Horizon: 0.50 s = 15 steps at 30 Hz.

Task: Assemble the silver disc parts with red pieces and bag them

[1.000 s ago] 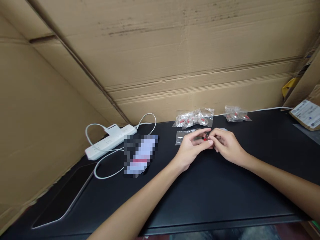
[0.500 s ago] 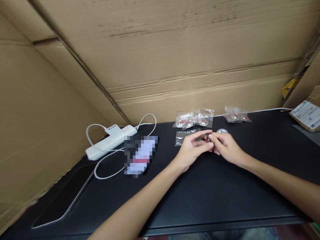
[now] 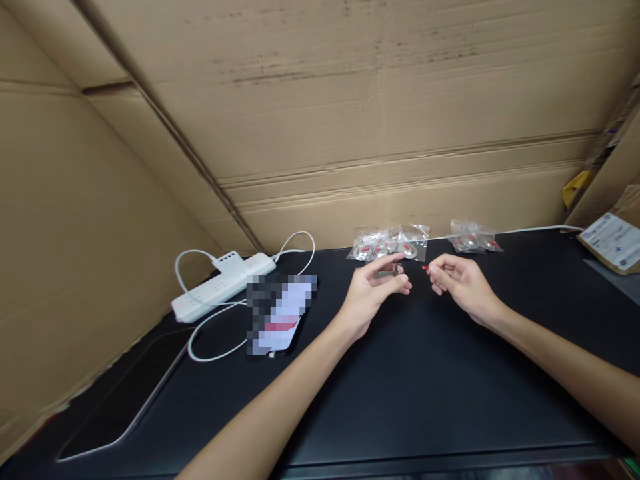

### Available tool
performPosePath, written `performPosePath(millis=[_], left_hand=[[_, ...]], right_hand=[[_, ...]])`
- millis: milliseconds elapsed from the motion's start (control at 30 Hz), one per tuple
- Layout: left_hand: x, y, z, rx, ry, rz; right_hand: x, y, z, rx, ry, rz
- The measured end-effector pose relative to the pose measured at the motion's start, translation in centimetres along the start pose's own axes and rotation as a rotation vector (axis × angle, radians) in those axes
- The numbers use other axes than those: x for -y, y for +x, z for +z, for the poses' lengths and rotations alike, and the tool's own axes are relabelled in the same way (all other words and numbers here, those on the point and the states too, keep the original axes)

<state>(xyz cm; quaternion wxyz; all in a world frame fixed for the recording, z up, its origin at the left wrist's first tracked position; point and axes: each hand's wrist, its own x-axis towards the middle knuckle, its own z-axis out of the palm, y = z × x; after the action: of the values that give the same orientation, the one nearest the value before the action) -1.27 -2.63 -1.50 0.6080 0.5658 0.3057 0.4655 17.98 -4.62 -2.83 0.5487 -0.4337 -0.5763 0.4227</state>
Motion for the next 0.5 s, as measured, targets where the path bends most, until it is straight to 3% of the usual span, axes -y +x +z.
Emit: performPosePath(millis=[233,500], left_hand=[[0.2,0.0,0.3,-0.041,0.126,0.062],[0.1,-1.2,1.3,0.001,0.495,0.285]], right_hand=[[0.3,-0.1,0.1,0.012,0.142,0.048],[0.3,-0.5,0.7,0.07,0.401,0.297]])
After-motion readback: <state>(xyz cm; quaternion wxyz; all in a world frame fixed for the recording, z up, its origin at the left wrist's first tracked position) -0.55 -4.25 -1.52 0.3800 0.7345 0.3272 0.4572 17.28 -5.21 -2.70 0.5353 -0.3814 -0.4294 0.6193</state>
